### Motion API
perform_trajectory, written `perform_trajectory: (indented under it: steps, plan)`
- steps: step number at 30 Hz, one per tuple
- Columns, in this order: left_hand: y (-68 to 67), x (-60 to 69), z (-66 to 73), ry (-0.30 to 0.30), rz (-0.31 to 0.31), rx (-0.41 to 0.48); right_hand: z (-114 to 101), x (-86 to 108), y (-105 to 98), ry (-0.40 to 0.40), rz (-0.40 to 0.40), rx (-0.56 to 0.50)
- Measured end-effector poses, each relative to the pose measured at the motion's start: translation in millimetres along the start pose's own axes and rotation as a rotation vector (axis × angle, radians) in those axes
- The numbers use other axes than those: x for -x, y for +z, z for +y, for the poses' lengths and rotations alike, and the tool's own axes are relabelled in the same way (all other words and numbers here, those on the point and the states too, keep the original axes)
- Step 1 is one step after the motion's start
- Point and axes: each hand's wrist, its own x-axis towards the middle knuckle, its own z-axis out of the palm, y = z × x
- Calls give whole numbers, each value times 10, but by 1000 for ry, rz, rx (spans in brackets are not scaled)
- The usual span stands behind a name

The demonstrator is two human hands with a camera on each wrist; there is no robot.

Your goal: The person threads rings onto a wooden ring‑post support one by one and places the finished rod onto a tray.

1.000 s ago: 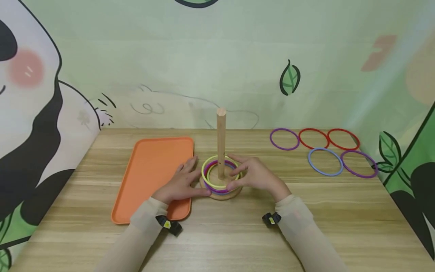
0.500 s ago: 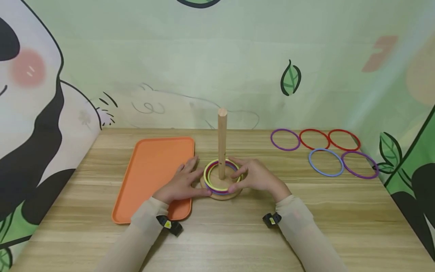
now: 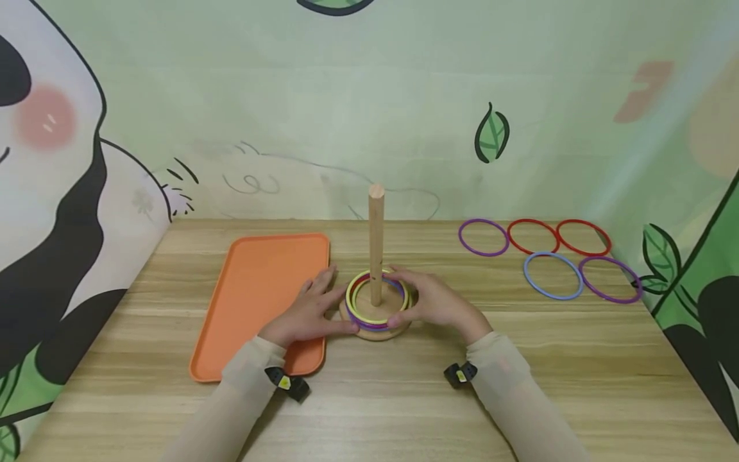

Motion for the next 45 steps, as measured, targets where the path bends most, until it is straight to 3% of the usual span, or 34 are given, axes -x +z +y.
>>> perform_trajectory:
  steps: [7,10,15,20,22,25,30,32,37,45]
  plan:
    - [0,16,5,6,2,14,40,19,-18,19,6,-46]
    - [-3,19,5,7,4,19,85,26,-74,53,44,-43]
    - [-15,22,7,9,-2,17,280,87,-309,162,246,-58]
    - [-12,15,12,13,1,16,537,252,-597,369,510,-73]
    - [-8,18,10,10,2,18,601,299,-672,437,565,-100]
    - [-4,22,6,7,4,21,676,326,-734,494,543,-104]
    - [3,15,2,7,8,27,820,340,-759,542,379,98]
    - [7,14,-5,3,6,29,864,334,-738,549,350,175]
    - [23,5,-25,7,12,22,904,335,-698,533,355,243]
    - [30,-3,-37,11,14,23,922,383,-679,470,460,193]
